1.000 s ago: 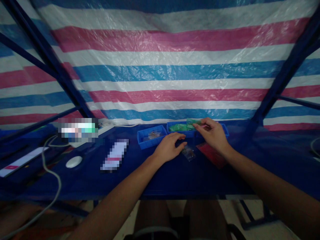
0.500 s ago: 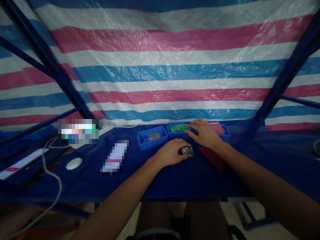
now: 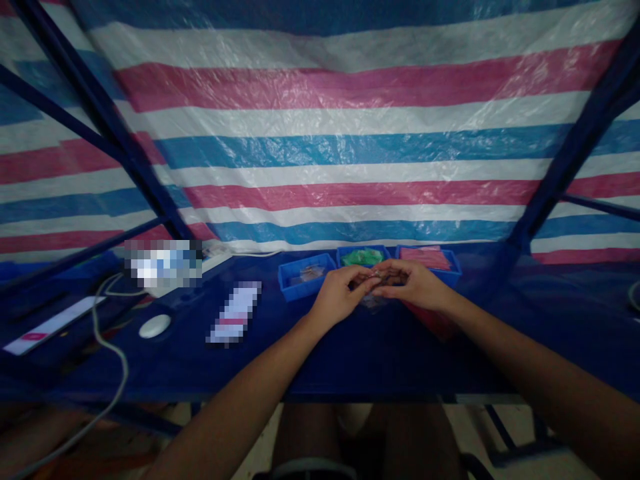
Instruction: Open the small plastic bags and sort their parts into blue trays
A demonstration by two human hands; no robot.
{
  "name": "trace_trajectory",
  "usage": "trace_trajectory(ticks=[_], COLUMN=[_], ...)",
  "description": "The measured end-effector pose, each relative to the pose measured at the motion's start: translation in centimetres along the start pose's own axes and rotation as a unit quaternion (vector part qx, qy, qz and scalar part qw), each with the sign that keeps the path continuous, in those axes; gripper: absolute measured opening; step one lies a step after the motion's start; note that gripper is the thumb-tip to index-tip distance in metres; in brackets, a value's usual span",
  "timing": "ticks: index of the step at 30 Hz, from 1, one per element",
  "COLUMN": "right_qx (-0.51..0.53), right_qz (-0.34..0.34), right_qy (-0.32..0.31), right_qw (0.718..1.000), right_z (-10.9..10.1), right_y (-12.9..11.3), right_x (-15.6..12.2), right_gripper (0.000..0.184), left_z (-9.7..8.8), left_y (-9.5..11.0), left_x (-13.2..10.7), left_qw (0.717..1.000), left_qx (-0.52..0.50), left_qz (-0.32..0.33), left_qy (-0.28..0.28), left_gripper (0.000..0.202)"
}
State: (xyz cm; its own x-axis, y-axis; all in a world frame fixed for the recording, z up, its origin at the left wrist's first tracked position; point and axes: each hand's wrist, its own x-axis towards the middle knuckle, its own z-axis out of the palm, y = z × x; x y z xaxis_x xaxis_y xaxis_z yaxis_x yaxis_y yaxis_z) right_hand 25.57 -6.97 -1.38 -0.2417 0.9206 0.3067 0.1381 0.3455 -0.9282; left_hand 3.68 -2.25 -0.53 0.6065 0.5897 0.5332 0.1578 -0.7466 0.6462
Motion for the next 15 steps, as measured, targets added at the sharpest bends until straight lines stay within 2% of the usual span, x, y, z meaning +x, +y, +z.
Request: trace_trajectory(ticks=[4, 11, 15], right_qx=[0.053, 0.031, 0.007], right_qz=[0.018, 0.022, 0.016], right_qy=[0.023, 0.067, 0.075], right_qw=[0.998, 0.997, 0.997], right_z=[0.23, -0.22, -0.15], right_y=[0.82, 0.38, 0.23], right_x=[0.36, 0.51, 0.42], right_gripper=[0.039, 0.039, 0.038], left_z=[0.18, 0.07, 0.07], left_y=[-0.07, -0.08, -0.16], left_x=[0.1, 0.25, 0.15], left_qw=[0.999, 0.999, 0.999], left_qx=[-0.039, -0.03, -0.008], left_qz=[-0.028, -0.024, -0.027], left_qy=[0.006, 0.036, 0.035], left_gripper=[0.027, 0.023, 0.025])
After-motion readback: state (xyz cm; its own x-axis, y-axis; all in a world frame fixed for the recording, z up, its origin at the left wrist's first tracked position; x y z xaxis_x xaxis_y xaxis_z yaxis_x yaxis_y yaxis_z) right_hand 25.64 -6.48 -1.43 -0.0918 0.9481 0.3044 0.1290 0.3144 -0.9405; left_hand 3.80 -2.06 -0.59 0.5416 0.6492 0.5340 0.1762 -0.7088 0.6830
